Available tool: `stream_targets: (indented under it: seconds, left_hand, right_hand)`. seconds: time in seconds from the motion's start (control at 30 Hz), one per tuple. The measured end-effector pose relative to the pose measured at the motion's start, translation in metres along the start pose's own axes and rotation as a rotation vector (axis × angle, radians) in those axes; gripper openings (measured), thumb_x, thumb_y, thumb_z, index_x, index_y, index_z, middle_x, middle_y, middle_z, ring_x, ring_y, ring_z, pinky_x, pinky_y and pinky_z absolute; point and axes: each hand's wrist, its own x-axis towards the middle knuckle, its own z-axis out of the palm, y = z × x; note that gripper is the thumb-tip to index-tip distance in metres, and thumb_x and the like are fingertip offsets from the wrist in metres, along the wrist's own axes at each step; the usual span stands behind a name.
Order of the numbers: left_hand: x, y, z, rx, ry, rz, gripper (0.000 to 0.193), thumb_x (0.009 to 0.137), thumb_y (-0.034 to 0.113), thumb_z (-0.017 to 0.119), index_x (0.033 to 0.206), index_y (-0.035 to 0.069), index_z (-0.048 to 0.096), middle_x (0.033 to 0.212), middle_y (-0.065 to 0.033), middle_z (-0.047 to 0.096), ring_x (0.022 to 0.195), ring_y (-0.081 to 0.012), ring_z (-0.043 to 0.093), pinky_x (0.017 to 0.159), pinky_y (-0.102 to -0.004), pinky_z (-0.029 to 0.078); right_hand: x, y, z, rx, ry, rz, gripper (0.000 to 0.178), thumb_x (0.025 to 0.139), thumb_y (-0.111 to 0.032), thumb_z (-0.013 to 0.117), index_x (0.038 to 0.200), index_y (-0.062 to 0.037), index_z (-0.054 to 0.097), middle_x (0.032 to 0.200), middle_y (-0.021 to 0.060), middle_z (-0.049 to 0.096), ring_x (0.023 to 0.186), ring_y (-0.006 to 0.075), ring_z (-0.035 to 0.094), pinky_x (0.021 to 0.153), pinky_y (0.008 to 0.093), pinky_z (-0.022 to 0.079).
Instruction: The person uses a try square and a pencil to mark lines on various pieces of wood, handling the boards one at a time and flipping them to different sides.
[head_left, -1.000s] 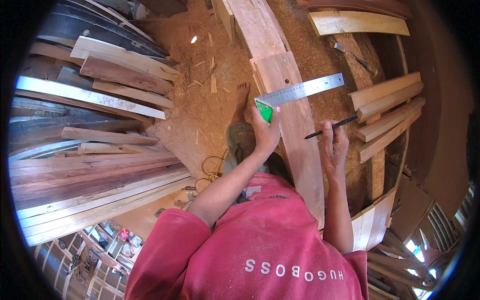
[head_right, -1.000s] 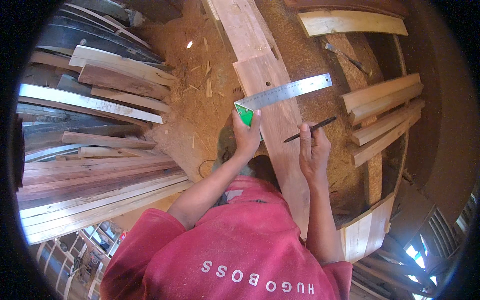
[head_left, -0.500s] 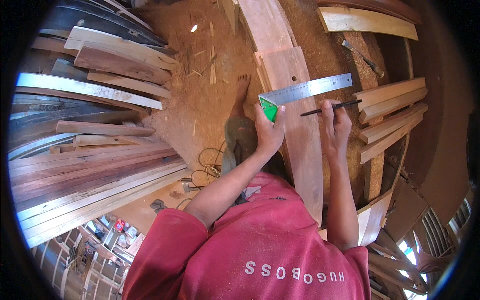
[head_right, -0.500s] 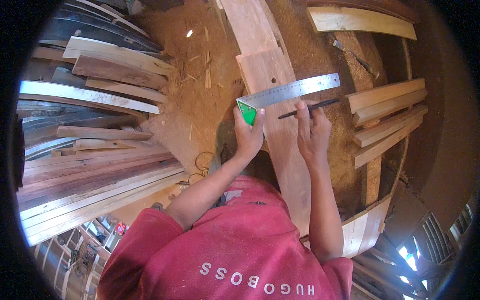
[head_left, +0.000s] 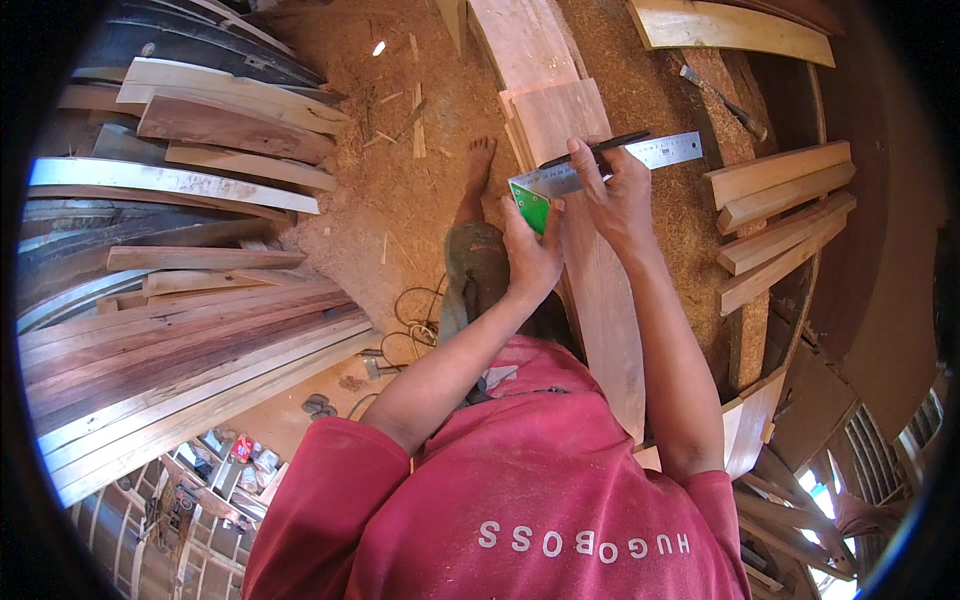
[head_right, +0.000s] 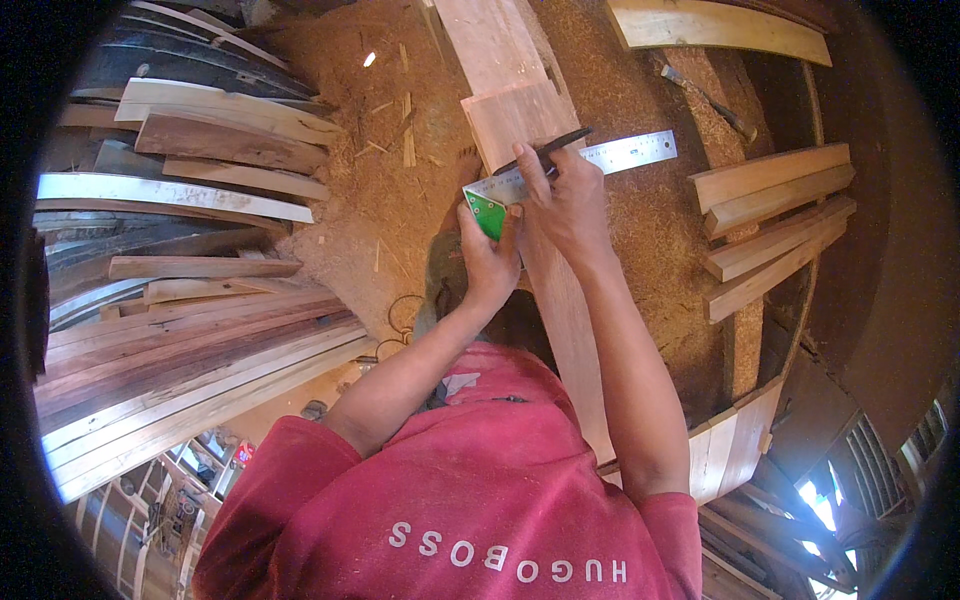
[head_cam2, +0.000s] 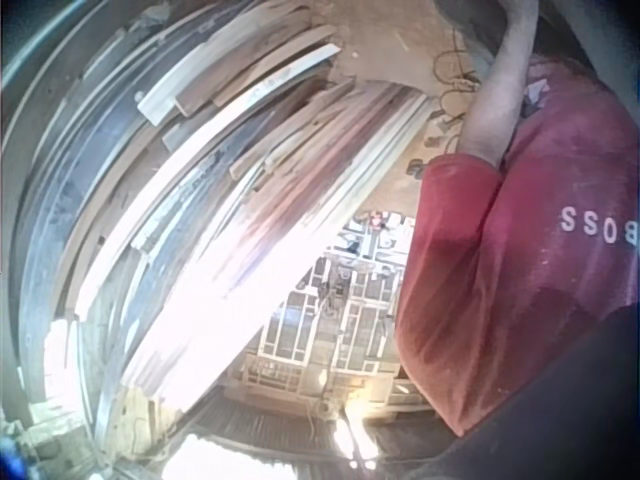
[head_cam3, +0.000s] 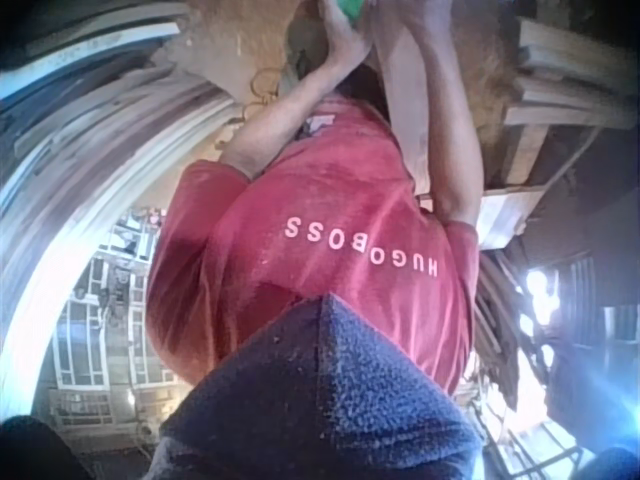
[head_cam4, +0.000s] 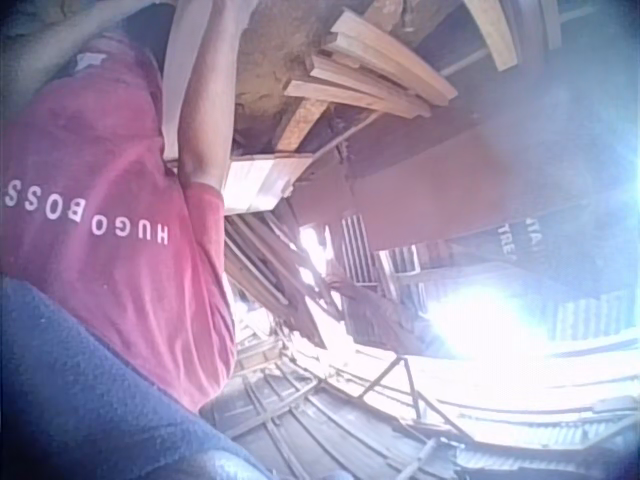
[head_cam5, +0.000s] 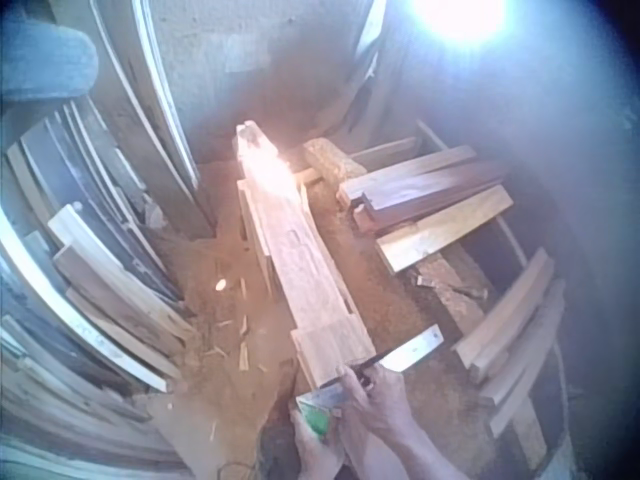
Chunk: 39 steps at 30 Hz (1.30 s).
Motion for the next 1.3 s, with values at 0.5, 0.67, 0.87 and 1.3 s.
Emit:
stream_targets:
  seconds: [0.5, 0.67, 0.87, 1.3]
  left_hand:
    - [0.000, 0.007, 0.000, 0.015, 0.008, -0.012, 0.046, 0.099, 0.032, 0.069, 0.119, -0.003, 0.046, 0.094, -0.0217, 0.067, 0.086, -0.0331, 0.068, 0.077, -0.0463, 0.052]
    - [0.000, 0.010, 0.000, -0.021, -0.032, -0.076, 0.042, 0.099, 0.025, 0.069, 0.122, -0.002, 0.046, 0.102, -0.0159, 0.063, 0.095, -0.0259, 0.062, 0.084, -0.0412, 0.050]
    - [0.000, 0.006, 0.002, -0.009, -0.028, 0.066, 0.045, 0.098, 0.021, 0.070, 0.126, -0.003, 0.044, 0.107, -0.0243, 0.065, 0.102, -0.0354, 0.067, 0.085, -0.0463, 0.051]
    - [-0.002, 0.020, -0.001, -0.048, -0.070, -0.145, 0.044, 0.100, 0.022, 0.068, 0.128, -0.002, 0.044, 0.111, -0.0129, 0.060, 0.102, -0.0207, 0.058, 0.091, -0.0372, 0.048]
  right_hand:
    - [0.020, 0.020, -0.052, -0.280, 0.209, -0.063, 0.025, 0.101, -0.025, 0.067, 0.098, -0.0002, 0.072, 0.079, 0.0191, 0.071, 0.070, 0.0304, 0.071, 0.066, 0.0391, 0.054]
    - [0.020, 0.017, -0.044, -0.377, 0.159, -0.195, 0.020, 0.100, -0.023, 0.067, 0.099, -0.0026, 0.068, 0.086, 0.0171, 0.068, 0.078, 0.0338, 0.069, 0.068, 0.0442, 0.053]
    - [0.004, -0.020, 0.003, -0.424, -0.028, -0.410, 0.017, 0.099, -0.020, 0.066, 0.096, -0.0036, 0.065, 0.087, 0.0156, 0.065, 0.084, 0.0387, 0.066, 0.071, 0.0474, 0.052]
    - [0.024, 0.042, -0.040, -0.190, 0.022, -0.008, 0.032, 0.105, -0.034, 0.063, 0.101, -0.0026, 0.069, 0.077, 0.0096, 0.067, 0.072, 0.0163, 0.063, 0.066, 0.0346, 0.051]
